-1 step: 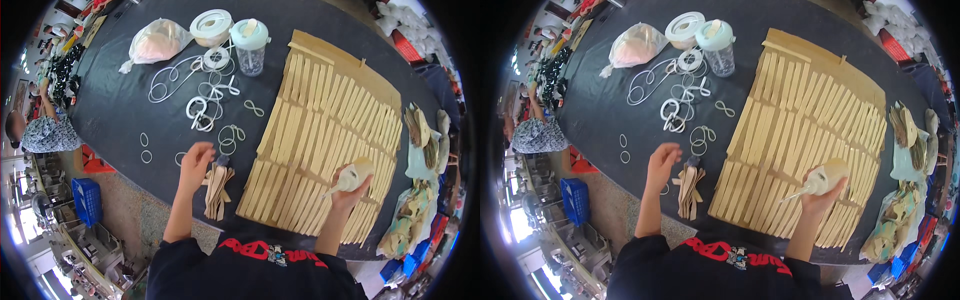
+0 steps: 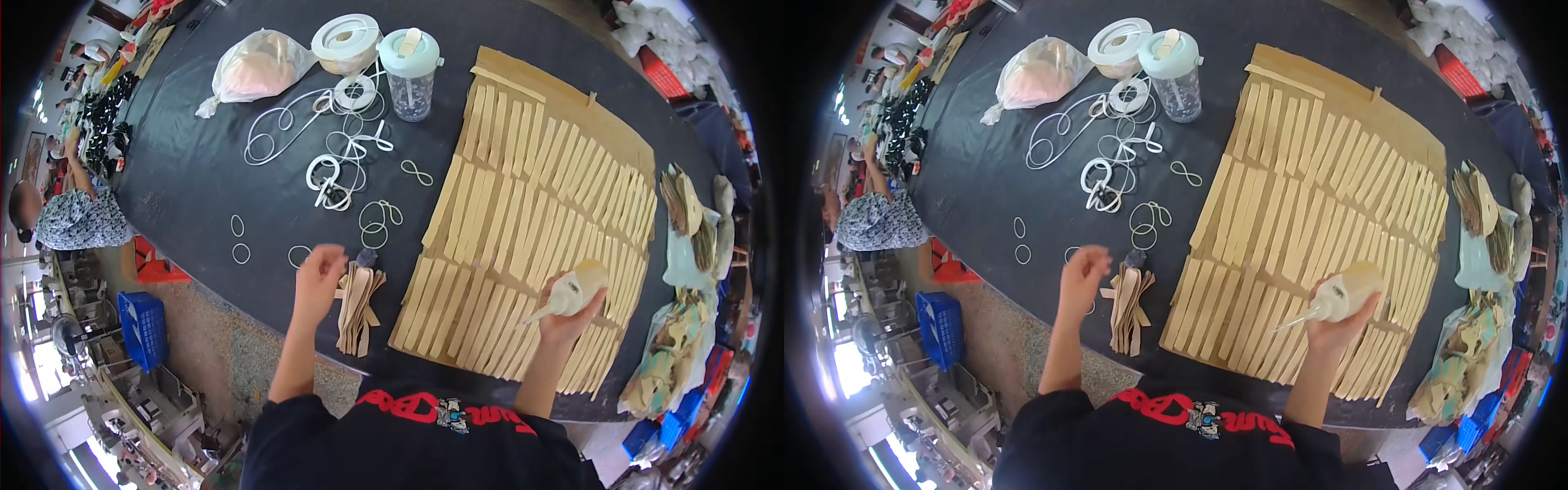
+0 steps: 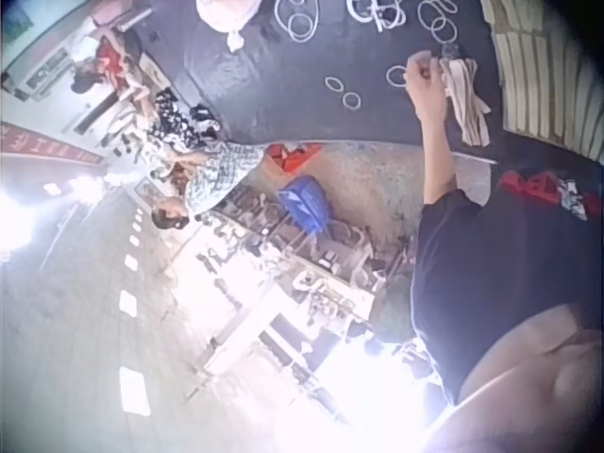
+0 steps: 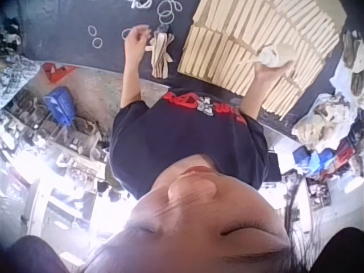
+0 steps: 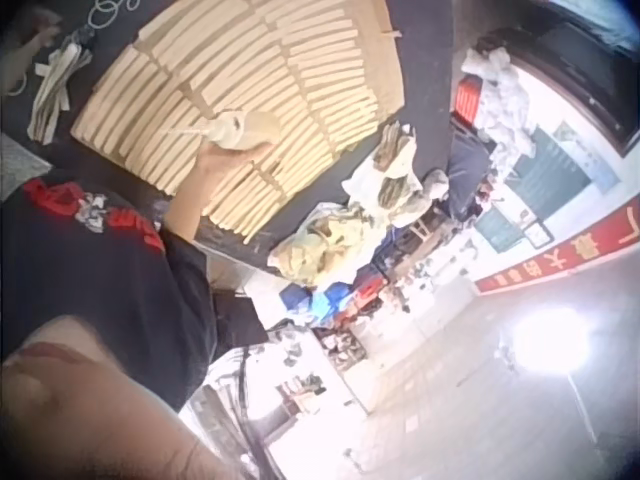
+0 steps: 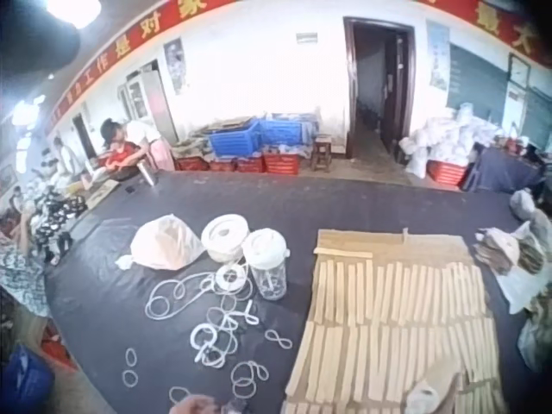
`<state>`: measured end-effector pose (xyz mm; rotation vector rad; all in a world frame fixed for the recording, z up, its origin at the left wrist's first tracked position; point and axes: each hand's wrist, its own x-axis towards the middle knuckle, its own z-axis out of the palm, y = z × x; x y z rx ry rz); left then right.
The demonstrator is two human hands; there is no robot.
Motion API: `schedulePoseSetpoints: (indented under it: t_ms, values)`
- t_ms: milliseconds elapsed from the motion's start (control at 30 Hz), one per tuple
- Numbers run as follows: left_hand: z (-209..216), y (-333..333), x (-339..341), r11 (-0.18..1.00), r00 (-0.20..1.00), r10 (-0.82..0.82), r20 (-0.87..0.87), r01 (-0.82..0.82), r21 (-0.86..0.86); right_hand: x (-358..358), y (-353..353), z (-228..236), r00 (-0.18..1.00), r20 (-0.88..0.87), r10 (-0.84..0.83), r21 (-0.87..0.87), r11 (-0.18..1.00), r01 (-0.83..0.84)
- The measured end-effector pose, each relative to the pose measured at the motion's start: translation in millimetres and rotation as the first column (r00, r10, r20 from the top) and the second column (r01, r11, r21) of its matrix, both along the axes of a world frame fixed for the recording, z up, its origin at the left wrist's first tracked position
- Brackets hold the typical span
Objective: Applying adhesive from a squeeze bottle to small leather strips and arranging them in rows on a cardboard sheet.
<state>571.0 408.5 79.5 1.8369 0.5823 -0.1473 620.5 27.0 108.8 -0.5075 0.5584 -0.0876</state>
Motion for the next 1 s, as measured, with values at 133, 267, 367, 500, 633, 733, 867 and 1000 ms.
schedulePoseSetpoints:
  t_ms: [133, 267, 367, 500, 633, 733, 867, 1000]
  values:
    - [-44.3, -20.9, -70.7, 0.961, 1.000, 0.023, 0.019, -0.027, 0.274, -53.2, 13.0, -8.5, 0.999, -0.002, 0.046, -0.100, 0.994, -0.046]
    - [-65.5, -33.2, -85.8, 0.954, 0.991, 0.132, -0.029, -0.119, 0.276, -86.4, 35.8, -5.7, 0.994, -0.056, 0.098, -0.081, 0.991, -0.102]
    - [-68.9, -32.1, -90.1, 0.960, 0.974, 0.225, -0.024, -0.218, 0.174, -100.5, 57.7, -7.3, 0.986, -0.125, 0.108, -0.072, 0.990, -0.118]
    - [-74.0, -28.2, -93.8, 0.960, 0.960, 0.273, 0.058, -0.276, 0.053, -114.9, 97.2, -15.5, 0.946, -0.218, 0.241, 0.012, 0.970, -0.244]
    - [-79.6, -22.3, -98.1, 0.942, 0.943, 0.310, 0.124, -0.286, -0.174, -124.7, 132.6, -34.2, 0.858, -0.149, 0.492, 0.202, 0.864, -0.461]
    - [-77.5, -21.6, -99.1, 0.944, 0.942, 0.297, 0.156, -0.265, -0.195, -125.2, 156.8, -49.1, 0.759, -0.043, 0.650, 0.421, 0.700, -0.576]
    - [-74.2, -18.5, -98.7, 0.978, 0.972, 0.208, 0.106, -0.207, -0.016, -116.3, 192.0, -69.7, 0.744, 0.101, 0.661, 0.469, 0.628, -0.621]
    - [-76.2, -20.1, -98.0, 0.953, 0.985, 0.074, 0.157, -0.117, 0.281, -105.0, 209.5, -79.5, 0.729, 0.107, 0.676, 0.451, 0.620, -0.642]
